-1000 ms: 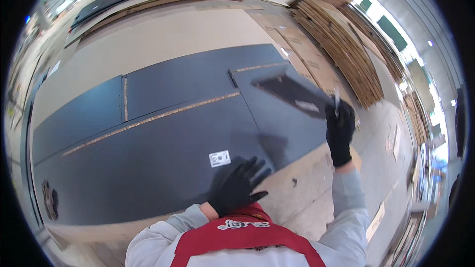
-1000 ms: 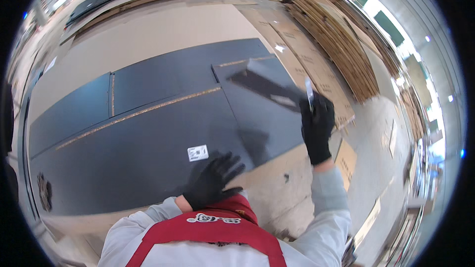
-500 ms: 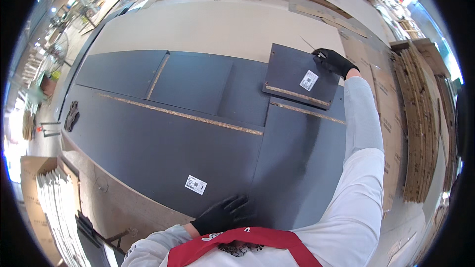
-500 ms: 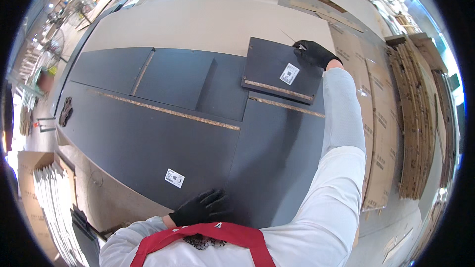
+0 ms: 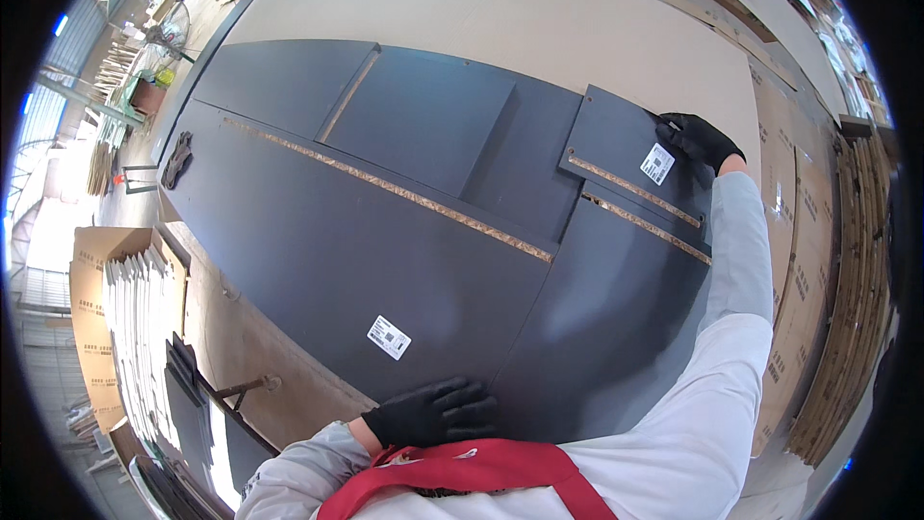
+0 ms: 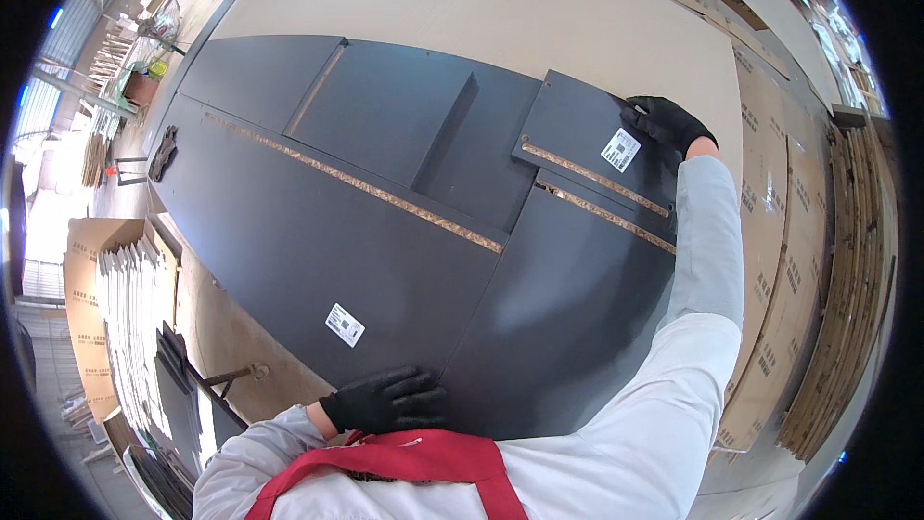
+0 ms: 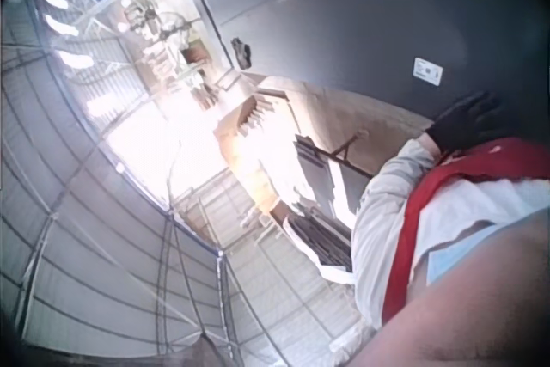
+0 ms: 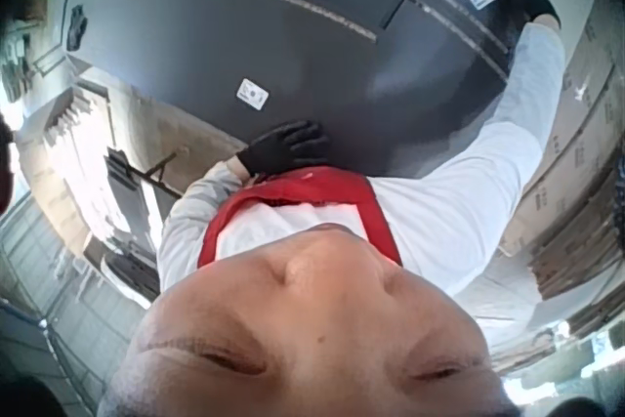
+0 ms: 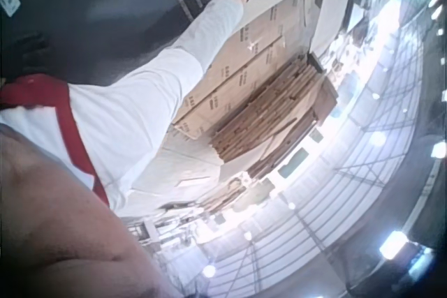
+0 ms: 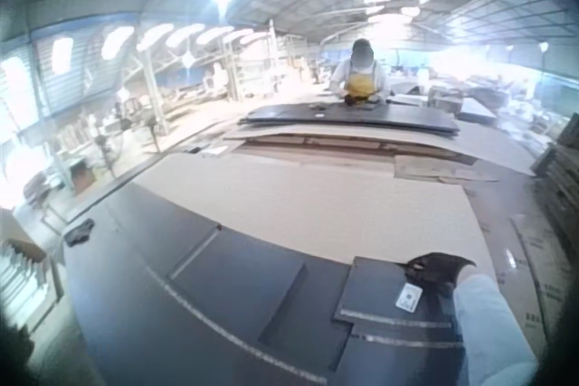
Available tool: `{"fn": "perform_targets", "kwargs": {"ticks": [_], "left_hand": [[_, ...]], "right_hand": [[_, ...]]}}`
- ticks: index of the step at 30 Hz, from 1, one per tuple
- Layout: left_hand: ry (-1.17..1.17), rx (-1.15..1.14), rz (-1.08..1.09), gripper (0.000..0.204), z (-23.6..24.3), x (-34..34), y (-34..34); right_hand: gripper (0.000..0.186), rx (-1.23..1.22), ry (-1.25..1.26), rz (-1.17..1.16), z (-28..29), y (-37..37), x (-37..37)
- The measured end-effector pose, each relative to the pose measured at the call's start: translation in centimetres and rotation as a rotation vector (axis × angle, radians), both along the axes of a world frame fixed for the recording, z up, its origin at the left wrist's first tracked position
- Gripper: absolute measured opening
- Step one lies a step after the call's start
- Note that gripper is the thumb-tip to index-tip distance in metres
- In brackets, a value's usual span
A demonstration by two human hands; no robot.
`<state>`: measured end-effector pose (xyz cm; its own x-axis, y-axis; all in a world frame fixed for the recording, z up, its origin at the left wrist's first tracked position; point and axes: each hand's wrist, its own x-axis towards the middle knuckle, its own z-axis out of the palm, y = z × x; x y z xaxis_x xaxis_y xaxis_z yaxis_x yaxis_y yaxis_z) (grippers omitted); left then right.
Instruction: The person uses a utility knife and a ruler to cut dark gray panels on a workbench. They repeatedly measure, score, and wipe the panels, then stack the cut pieces.
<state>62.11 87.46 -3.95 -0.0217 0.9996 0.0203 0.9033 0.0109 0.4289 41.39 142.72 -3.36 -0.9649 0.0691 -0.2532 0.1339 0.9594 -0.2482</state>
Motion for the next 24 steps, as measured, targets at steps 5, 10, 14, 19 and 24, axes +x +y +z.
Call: {"fn": "perform_targets", "kwargs": {"ticks": [5, 10, 14, 19, 24], "left_hand": [[0.046, 0.099, 0.019, 0.050, 0.8, -0.3, 0.7], [0.029, 0.022, 0.010, 0.050, 1.0, -0.4, 0.2], [0.001, 0.036, 0.026, 0.047, 1.3, -0.2, -0.2], [-0.037, 0.083, 0.009, 0.045, 1.0, -0.4, -0.4], [-0.071, 0.126, 0.025, 0.046, 0.4, -0.2, -0.3]], "right_hand": [[0.046, -0.074, -0.024, -0.084, 0.5, -0.5, 0.0], [0.045, -0.125, 0.057, -0.068, -0.1, -0.2, 0.3], [0.048, -0.053, 0.018, -0.010, 1.2, -0.4, 0.0], [0.050, 0.097, 0.043, 0.224, 8.4, 1.1, -0.1], [0.040, -0.049, 0.074, -0.010, 14.0, -1.2, 1.7]]}}
